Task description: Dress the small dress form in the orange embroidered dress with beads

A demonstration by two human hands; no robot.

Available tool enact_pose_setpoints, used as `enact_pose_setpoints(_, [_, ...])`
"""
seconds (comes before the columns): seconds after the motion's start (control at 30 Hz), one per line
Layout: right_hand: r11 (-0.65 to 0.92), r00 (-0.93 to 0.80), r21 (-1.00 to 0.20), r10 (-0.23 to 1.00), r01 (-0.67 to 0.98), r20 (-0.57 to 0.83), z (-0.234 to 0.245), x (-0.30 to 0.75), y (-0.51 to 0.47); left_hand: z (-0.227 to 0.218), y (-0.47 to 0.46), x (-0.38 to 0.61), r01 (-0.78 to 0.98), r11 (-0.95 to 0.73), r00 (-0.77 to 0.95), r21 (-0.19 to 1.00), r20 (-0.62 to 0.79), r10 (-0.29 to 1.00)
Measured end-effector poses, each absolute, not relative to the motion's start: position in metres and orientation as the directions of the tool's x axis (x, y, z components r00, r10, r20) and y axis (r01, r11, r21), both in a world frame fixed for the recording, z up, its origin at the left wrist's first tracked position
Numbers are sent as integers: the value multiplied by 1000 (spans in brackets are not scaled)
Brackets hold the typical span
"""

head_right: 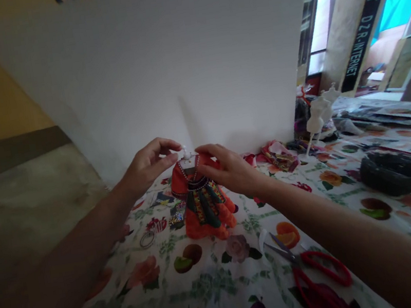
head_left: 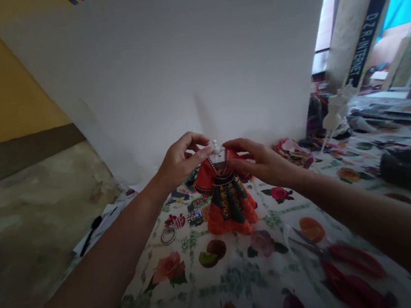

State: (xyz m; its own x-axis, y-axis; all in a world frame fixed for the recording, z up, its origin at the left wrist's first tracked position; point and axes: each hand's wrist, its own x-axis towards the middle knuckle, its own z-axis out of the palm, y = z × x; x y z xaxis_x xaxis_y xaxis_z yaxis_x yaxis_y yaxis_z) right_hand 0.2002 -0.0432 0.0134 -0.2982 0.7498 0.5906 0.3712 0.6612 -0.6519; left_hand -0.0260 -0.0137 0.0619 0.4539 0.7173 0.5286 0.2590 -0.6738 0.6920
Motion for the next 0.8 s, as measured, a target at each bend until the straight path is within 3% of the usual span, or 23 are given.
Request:
enact_pose_setpoints(0.2, [615,-290,-708,789,348,542,17,199,-39,36,-11,-29,209,-598,479,773,452,752])
enact_pose_setpoints(0.5, [588,-283,-708,809,392,515,28,194,-48,40,-21,-1,329,-635,464,699,466,754])
enact_pose_setpoints(0.8, [612,-285,-702,791,364,542,27,195,-48,35,-15,5,335,-653,433,679,505,747])
